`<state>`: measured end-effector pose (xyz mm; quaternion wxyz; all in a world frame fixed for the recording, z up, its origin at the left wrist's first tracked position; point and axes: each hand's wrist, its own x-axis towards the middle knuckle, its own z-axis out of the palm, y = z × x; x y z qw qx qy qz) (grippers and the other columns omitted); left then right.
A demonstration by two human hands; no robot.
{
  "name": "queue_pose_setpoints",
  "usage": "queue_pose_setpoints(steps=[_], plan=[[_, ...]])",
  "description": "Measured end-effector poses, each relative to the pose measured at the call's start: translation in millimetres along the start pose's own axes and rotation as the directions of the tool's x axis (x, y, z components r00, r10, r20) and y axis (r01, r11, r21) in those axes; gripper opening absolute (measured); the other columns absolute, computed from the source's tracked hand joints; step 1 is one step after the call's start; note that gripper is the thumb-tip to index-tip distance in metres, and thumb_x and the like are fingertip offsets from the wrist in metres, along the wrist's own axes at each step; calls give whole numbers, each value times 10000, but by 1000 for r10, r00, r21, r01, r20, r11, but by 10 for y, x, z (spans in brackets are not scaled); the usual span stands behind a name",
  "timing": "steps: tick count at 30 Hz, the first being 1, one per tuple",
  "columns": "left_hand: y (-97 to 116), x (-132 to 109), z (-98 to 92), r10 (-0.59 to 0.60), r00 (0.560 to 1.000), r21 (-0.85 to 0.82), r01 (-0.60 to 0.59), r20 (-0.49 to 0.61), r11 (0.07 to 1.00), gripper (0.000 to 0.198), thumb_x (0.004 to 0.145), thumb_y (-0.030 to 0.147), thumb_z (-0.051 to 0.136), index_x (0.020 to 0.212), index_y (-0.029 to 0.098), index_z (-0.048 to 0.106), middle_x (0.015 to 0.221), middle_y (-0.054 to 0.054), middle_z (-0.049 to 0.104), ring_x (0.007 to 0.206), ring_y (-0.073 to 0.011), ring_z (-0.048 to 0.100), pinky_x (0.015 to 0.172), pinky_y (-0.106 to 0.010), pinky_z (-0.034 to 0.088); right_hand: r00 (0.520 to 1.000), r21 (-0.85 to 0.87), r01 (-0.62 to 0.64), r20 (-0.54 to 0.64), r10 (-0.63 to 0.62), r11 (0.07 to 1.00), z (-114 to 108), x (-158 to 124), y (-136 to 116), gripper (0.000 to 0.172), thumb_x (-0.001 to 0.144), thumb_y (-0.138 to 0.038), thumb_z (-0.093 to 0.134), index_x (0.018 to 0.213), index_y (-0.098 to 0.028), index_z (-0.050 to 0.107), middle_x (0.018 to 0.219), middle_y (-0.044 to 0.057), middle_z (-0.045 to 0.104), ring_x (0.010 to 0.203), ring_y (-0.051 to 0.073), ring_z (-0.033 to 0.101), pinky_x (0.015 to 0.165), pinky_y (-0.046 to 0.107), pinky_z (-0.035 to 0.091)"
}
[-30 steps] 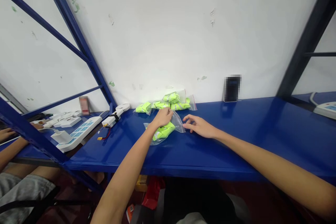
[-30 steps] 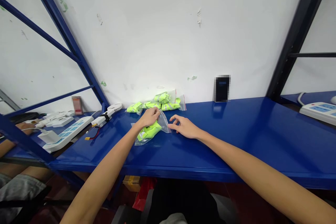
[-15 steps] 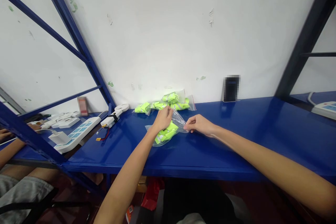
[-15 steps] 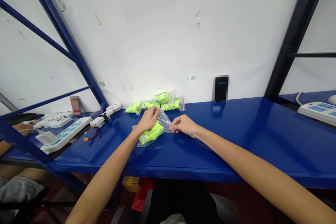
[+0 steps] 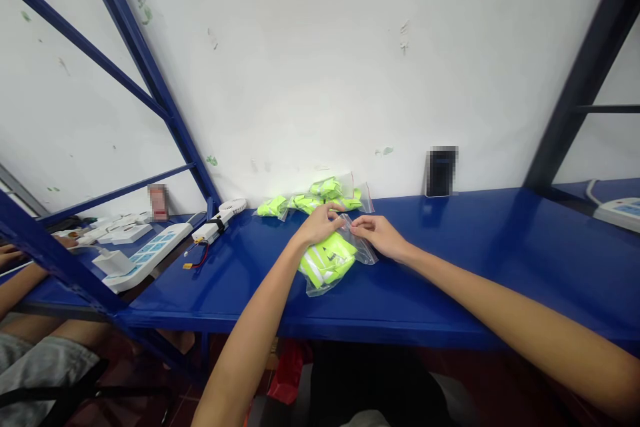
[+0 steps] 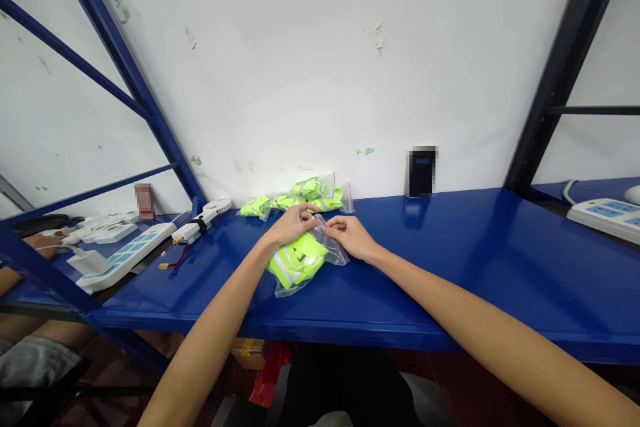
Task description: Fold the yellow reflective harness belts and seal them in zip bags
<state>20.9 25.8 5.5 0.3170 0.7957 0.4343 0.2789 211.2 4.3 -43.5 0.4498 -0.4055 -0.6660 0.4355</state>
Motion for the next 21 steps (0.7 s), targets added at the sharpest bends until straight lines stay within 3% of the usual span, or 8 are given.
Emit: queue_pose_setpoints(steps=[2,5,8,12,17,21], plan=[[8,29,11,-19,999,10,19,27,1000,335,816,392,559,1000,131,661,838,-82,705,695,-177,620,621,-272,444,1000,32,7,-20,-6,999,16,6,17,330,703,-459,706,815,-154,650,787,47,674,754,190,612,704,306,457],[-8,68,59,49,998,-5,-48,37,999,329,831,414,526,816,127,686,803,-81,696,723,-181,628,646,-270,459,998,51,37,-48,-35,998,15,12,43,321,671,-430,735,809,-164,623,813,45,668,758,187,617,731,318,468],[-57,82,140,116,993,-107,-112,29,988,302,831,393,526,808,128,669,769,-64,682,711,-170,631,672,-268,483,994,96,73,-88,-64,993,-11,12,52,322,720,-423,689,917,-186,596,784,19,644,700,172,609,687,312,475],[-144,85,215,90,996,-116,-92,-23,989,258,840,321,482,785,132,649,687,-44,662,677,-164,633,699,-280,501,996,45,64,-61,-61,997,-38,0,50,316,779,-445,611,964,-190,591,701,1,616,611,160,572,599,289,453],[-227,97,227,85,993,-56,-90,-87,994,240,838,326,483,735,148,607,677,-36,657,670,-166,630,686,-278,493,999,-102,1,-50,-6,995,-14,-5,89,301,766,-457,619,784,-158,647,697,29,638,641,171,570,610,281,431],[-266,93,229,146,985,-32,-149,-87,988,265,869,339,450,777,152,613,705,-34,657,675,-159,614,677,-267,471,998,-18,-55,-27,55,998,-3,3,133,302,746,-452,650,743,-151,663,673,19,629,614,150,550,593,265,418]])
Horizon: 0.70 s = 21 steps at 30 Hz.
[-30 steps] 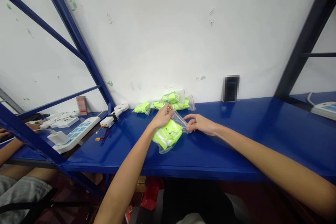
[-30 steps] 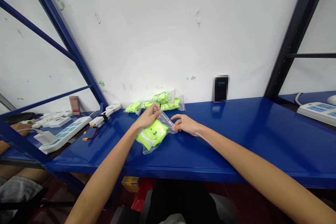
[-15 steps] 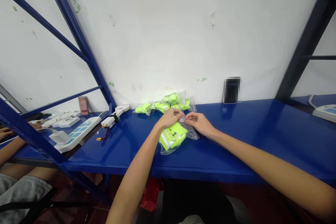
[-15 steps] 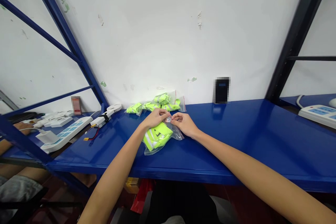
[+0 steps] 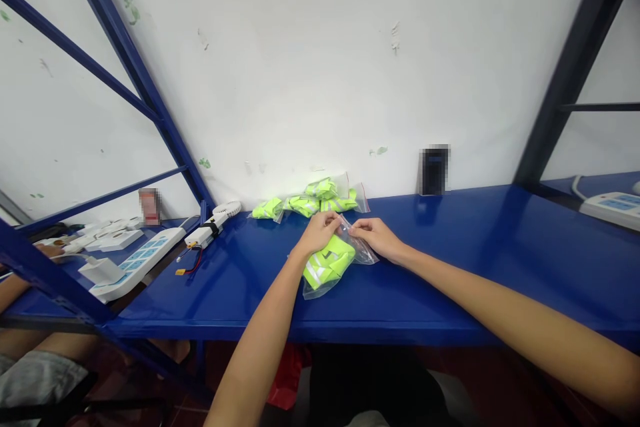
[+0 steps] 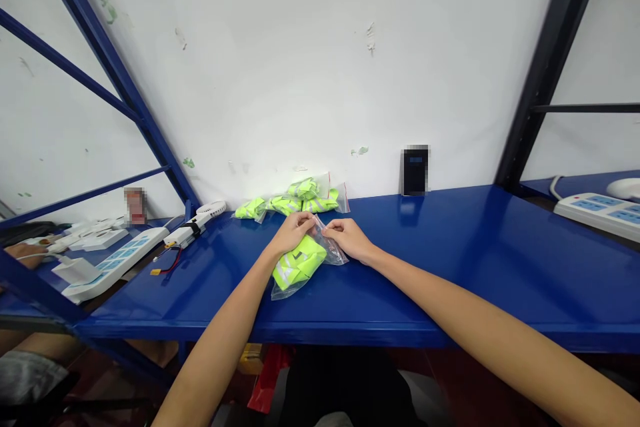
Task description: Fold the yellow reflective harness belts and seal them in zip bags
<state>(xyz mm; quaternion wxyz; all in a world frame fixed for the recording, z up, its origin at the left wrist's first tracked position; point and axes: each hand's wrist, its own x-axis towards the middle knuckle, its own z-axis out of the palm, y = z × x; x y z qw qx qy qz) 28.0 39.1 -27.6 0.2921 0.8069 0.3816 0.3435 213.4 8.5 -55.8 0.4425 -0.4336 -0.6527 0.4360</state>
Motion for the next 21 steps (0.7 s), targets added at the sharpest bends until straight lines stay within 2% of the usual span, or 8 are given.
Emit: queue_pose_setpoints(steps=[4,11,21], plan=[[21,-19,-2,45,999,80,-45,4,996,308,900,342,403,788,155,620,709,-30,654,671,-156,596,676,-265,443,997,60,-65,53,62,996,-4,-10,20,351,707,-493,699,737,-146,658,585,-3,592,504,112,473,508,246,362],[50,-33,-1,36,999,104,-39,22,994,290,904,355,412,827,160,611,735,-29,654,694,-158,600,678,-261,438,993,70,-110,41,107,991,7,-31,-25,376,693,-499,712,797,-139,693,699,42,667,603,155,564,553,262,411],[32,-35,5,78,997,120,-80,16,990,324,940,345,350,738,175,538,708,-21,629,686,-150,586,689,-264,421,1000,-16,-15,2,15,1000,43,-35,-36,331,738,-473,661,788,-146,657,724,35,645,640,155,550,601,270,405]])
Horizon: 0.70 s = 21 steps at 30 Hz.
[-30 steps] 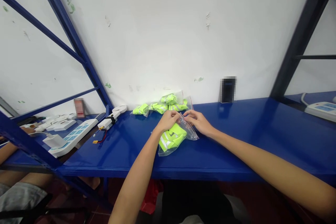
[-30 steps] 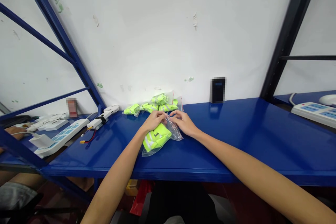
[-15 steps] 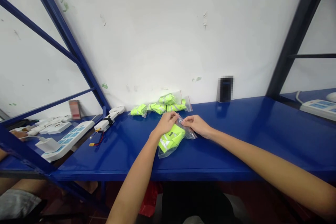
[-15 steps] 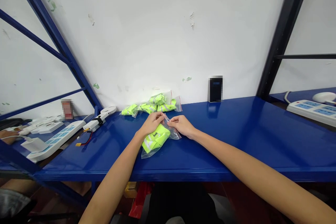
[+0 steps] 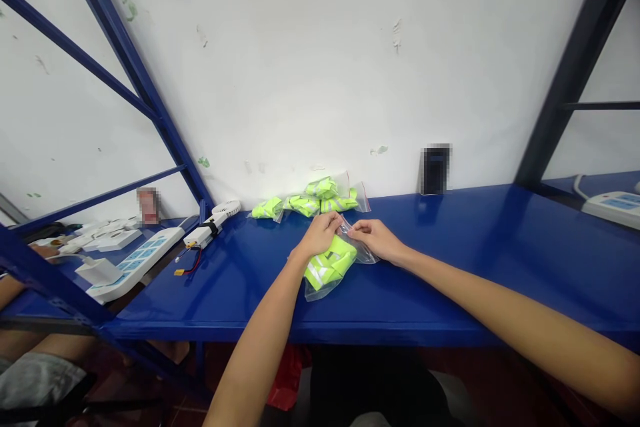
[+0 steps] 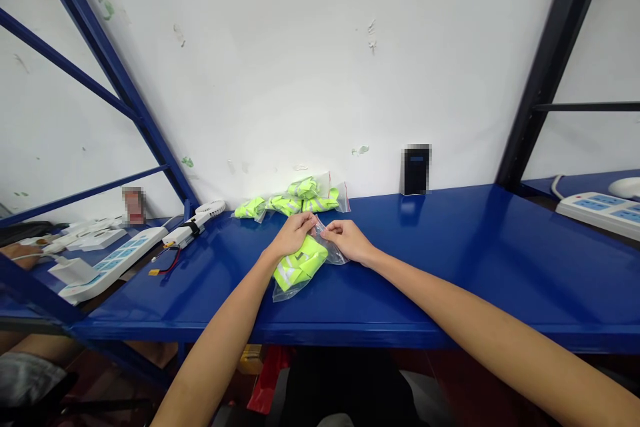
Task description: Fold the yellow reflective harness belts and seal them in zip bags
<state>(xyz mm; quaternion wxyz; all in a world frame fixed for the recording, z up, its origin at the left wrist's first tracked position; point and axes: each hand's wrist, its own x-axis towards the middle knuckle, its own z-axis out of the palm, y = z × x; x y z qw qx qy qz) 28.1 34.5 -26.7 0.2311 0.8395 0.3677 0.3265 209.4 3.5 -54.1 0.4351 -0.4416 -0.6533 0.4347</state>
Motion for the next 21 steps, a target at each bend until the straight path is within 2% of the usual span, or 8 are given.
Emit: queue_pose_setpoints(steps=[4,7,16,21], plan=[[25,-6,12,34,999,45,-34,-16,998,304,945,340,351,763,178,533,700,-16,622,665,-147,577,679,-267,419,1000,97,-13,-12,14,995,22,5,-8,270,734,-404,665,833,-153,639,723,18,635,642,148,546,607,259,405],[31,-12,27,40,999,37,-39,-19,999,296,942,359,364,805,175,550,700,-18,622,661,-149,581,668,-267,424,1000,124,-8,-29,12,992,26,8,-11,215,748,-364,631,787,-153,637,701,12,616,629,139,530,593,252,395],[-52,21,60,-12,999,-159,18,41,987,206,865,337,509,820,154,591,780,-39,643,724,-160,606,668,-262,457,998,31,49,-46,-47,998,45,1,-7,258,770,-406,592,778,-149,614,658,-3,578,586,123,488,564,248,370],[-82,15,42,-27,999,-169,30,21,985,211,872,330,495,823,151,597,750,-37,635,710,-158,606,676,-269,461,999,11,-28,-14,28,1000,-22,11,-18,270,757,-404,593,731,-142,656,626,3,586,569,131,494,551,256,362]])
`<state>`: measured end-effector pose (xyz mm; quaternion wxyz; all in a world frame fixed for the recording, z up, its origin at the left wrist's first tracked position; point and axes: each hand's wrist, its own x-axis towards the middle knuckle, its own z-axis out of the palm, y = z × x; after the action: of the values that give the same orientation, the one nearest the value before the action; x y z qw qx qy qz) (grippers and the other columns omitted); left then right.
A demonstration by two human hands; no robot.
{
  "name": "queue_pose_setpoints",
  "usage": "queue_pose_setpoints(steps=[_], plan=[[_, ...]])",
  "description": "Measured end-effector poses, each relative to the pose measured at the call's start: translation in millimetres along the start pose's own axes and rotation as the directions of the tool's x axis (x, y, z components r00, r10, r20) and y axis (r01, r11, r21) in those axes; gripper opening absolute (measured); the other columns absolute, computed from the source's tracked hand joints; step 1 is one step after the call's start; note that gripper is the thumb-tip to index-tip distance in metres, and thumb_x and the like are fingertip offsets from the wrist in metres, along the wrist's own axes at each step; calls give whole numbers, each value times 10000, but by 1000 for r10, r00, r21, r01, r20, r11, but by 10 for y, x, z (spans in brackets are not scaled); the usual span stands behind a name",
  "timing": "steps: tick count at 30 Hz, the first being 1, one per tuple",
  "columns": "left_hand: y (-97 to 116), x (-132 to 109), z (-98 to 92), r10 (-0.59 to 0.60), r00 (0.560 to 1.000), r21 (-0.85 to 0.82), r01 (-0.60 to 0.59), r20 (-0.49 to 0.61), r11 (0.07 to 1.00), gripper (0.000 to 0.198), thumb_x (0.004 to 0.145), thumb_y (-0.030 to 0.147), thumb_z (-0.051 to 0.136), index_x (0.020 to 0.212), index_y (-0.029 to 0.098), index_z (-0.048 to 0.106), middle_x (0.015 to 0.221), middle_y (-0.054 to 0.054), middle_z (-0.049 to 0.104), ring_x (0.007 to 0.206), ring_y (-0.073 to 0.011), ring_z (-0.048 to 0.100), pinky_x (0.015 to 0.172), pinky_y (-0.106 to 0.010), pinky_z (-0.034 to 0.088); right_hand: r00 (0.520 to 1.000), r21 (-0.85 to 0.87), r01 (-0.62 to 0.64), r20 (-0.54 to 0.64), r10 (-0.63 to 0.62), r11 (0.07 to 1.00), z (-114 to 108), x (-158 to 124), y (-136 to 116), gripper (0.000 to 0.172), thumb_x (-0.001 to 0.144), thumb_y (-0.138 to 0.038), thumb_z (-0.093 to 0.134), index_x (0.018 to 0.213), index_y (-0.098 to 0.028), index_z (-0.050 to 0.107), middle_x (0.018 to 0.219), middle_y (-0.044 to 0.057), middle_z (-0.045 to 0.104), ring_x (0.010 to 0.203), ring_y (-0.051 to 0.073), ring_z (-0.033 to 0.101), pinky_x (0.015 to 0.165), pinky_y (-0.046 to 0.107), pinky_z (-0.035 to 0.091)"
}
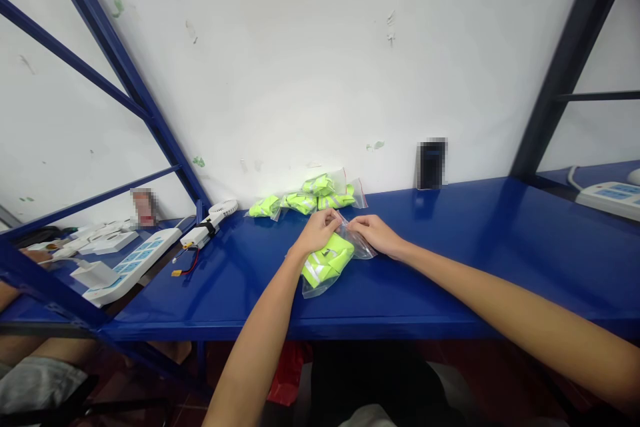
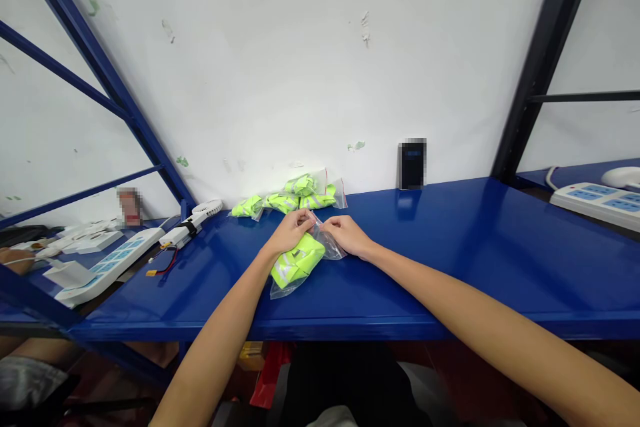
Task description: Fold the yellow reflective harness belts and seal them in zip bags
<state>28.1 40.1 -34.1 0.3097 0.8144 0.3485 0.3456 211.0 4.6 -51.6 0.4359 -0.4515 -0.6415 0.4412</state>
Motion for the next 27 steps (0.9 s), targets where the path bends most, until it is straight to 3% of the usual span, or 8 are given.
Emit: queue_pose_setpoints(steps=[4,7,10,15,27], plan=[[-2,-6,0,-17,998,27,18,-56,999,201,860,331,505,828,154,595,716,-22,616,683,-150,582,657,-263,441,998,-25,-13,56,15,1000,-45,15,11,244,739,-377,601,663,-149,639,552,-17,537,509,116,454,509,251,336],[4,8,-6,-80,995,-86,75,-56,993,205,831,346,540,792,150,583,699,-15,605,667,-137,565,649,-254,425,997,-19,14,71,-13,1000,-32,16,13,236,749,-378,598,675,-154,614,565,-19,541,496,109,449,495,245,329],[14,23,-34,-180,984,-181,178,1,967,257,790,377,582,685,142,571,645,-2,569,581,-105,497,592,-245,376,993,-80,94,73,-88,992,-12,5,3,253,779,-389,576,684,-156,603,573,-16,539,505,109,444,499,243,332],[14,17,-74,-296,951,-174,307,89,936,346,725,447,662,600,145,552,559,29,475,497,-78,399,516,-246,306,982,-237,188,72,-176,953,-38,-33,-30,305,830,-417,528,754,-154,662,641,16,604,577,141,508,545,258,361],[-2,15,-51,-205,976,-128,213,69,969,318,754,440,644,656,138,626,675,-8,588,607,-106,492,598,-254,371,976,-274,215,84,-199,937,-38,-30,-43,282,840,-382,515,719,-160,640,611,19,614,573,149,537,557,258,378]])
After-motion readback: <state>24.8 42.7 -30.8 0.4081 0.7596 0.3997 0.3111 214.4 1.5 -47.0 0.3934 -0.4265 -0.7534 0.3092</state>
